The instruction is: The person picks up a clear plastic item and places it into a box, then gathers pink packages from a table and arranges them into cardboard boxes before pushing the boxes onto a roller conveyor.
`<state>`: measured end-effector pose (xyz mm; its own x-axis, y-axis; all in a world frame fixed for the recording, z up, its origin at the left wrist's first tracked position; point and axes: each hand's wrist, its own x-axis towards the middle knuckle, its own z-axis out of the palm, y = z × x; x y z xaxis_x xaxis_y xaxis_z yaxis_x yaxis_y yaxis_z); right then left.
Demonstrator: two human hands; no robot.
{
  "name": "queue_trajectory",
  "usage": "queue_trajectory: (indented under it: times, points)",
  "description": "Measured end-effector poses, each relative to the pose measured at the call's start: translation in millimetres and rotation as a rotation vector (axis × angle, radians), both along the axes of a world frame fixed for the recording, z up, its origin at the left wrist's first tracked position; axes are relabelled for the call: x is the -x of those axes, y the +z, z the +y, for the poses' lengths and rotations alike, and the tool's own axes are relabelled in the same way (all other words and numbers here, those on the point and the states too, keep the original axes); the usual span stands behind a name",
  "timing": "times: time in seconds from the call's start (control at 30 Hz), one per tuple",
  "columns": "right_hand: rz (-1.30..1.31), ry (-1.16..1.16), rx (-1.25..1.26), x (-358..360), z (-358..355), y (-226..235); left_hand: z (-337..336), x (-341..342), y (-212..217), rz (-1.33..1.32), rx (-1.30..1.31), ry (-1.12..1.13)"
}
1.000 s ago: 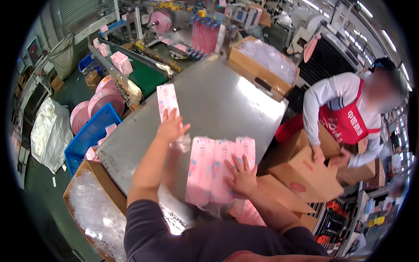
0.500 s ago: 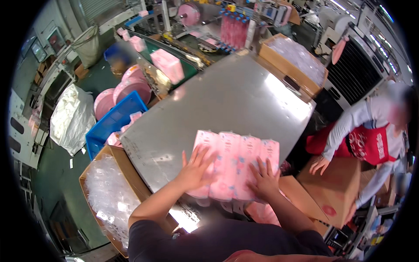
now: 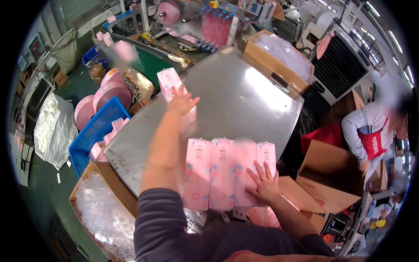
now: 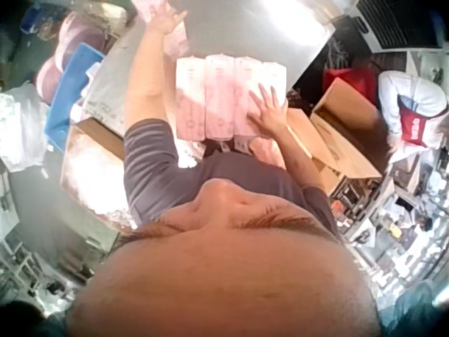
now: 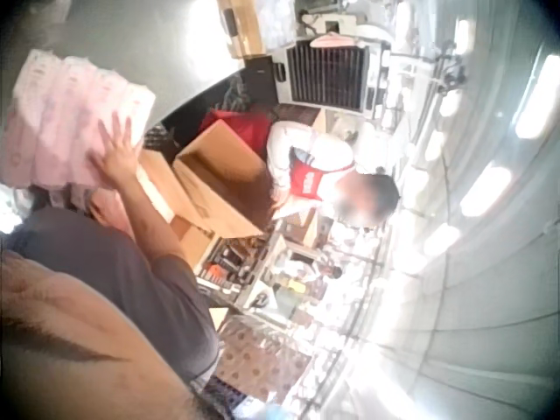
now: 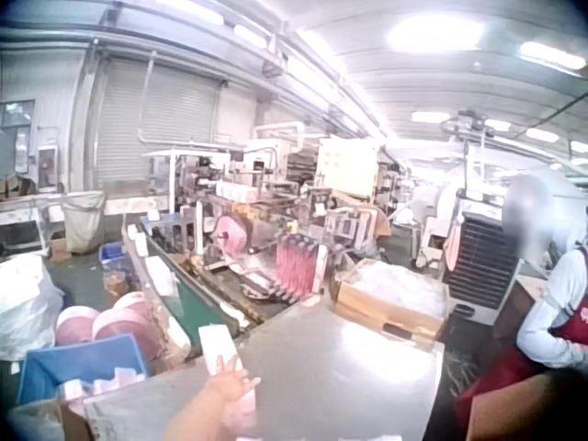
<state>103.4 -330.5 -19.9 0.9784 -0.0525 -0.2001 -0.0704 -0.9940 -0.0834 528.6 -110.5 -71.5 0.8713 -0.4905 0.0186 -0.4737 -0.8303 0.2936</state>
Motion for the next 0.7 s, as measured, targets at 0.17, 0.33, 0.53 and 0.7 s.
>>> queue_trajectory:
  times: [0.17,0.33,0.53,0.7]
  points:
    - [0.013,0.059,0.021,-5.6,3.9,-3.1,139.2,150.0,13.3,0.046,0.162,-0.327]
    - [0.032,-0.047,-0.149,-5.9,-6.4,8.6,165.0,280.1,33.8,0.225,0.368,-0.375]
    - [-0.280,-0.694,-1.975,-8.5,-76.5,-57.4,168.6,242.9,-37.9,0.947,1.305,0.662]
    - [0.129,-0.961,-2.345,-5.4,-81.3,-131.8,132.1,248.5,-98.4,1.163,1.547,0.688]
